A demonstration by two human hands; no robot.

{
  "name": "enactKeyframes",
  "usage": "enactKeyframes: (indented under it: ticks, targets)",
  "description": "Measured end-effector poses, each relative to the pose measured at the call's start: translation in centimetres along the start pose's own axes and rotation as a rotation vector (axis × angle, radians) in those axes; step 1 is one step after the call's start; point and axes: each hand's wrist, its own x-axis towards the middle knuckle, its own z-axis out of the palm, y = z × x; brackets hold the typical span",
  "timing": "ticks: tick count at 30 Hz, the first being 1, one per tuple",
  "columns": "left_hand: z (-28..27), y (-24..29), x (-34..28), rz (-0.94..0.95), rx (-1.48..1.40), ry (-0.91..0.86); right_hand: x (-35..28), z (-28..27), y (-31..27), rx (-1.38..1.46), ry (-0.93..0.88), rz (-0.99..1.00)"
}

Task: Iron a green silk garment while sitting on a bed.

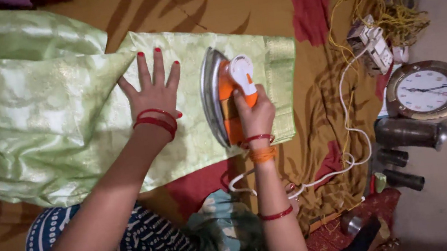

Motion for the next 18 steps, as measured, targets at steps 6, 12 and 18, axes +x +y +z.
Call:
enactKeyframes:
  ticks: [6, 12, 18]
  targets:
    - [0.7, -0.2, 0.0, 0.012, -0.011, 0.046, 4.7, 0.9, 1.6, -0.023, 0.064, -0.077]
    - [0.6, -0.5, -1.0, 0.044, 0.012, 0.13, 5.9, -0.1, 5.1, -0.043, 0.093, -0.057]
    - [1.2, -0.6, -0.7, 0.05, -0.005, 0.13, 2.8, -2.4, 9.4, -0.128, 0.105, 0.07]
